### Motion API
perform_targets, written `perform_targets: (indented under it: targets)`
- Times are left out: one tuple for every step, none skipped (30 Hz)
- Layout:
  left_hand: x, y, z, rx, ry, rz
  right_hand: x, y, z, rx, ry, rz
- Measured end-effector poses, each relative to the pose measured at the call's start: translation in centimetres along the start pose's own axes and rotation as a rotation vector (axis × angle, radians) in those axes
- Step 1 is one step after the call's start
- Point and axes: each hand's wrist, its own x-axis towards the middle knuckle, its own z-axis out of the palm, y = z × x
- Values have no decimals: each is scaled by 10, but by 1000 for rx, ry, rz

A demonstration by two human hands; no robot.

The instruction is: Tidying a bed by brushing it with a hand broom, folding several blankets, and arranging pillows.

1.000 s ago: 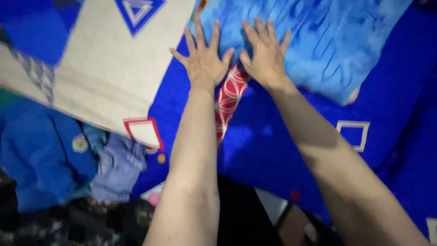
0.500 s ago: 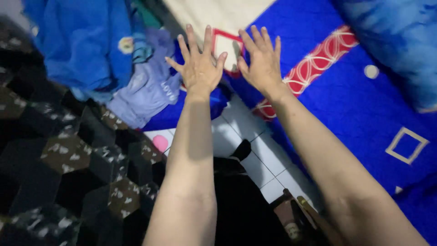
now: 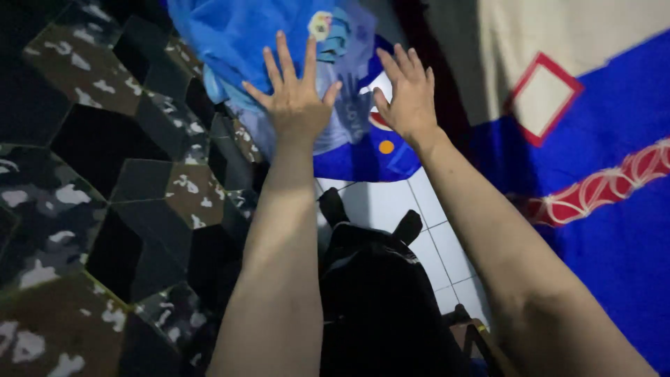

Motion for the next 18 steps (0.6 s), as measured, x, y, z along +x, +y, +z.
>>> perform_targets:
  targets:
    - [7, -14, 8, 4, 90, 32, 11, -6, 12, 2, -14, 25]
    - [13, -27, 16, 8, 180, 64, 23, -12, 23, 4, -29, 50]
    - [24, -37, 16, 7, 179, 51, 39, -18, 34, 3, -38, 42]
    - [35, -47, 18, 8, 225, 68, 54, -23, 45, 7, -43, 58]
    - [40, -52, 22, 6, 254, 90, 61, -25, 56, 11, -56, 90]
    - [46, -59, 31, 3, 236, 83, 67, -26, 65, 10, -74, 97]
    - [56, -65, 39, 1, 250, 94, 77, -28, 74, 19, -76, 113]
    - [66, -71, 47, -1, 265, 105, 87, -29, 82, 27, -77, 129]
    - [79, -76, 53, -4, 262, 99, 101, -25, 92, 24, -83, 127]
    - [93, -80, 60, 0, 280, 104, 115, -20, 102, 26, -70, 131]
    - [104, -84, 67, 5, 291, 108, 126, -15, 112, 29, -63, 138]
    - [113, -86, 72, 2, 282, 101, 135, -6, 125, 27, -75, 139]
    - [125, -90, 76, 2, 287, 97, 148, 3, 139, 35, -37, 105]
    - [136, -94, 81, 3, 292, 93, 161, 11, 153, 44, 0, 70]
    - [145, -95, 80, 2, 283, 92, 167, 13, 160, 44, -8, 75]
    - [153, -95, 80, 4, 261, 91, 173, 15, 167, 79, 10, 71]
    - [164, -95, 81, 0, 243, 92, 182, 19, 173, 108, 31, 64]
    - [174, -97, 94, -6, 239, 90, 191, 19, 175, 103, 26, 67]
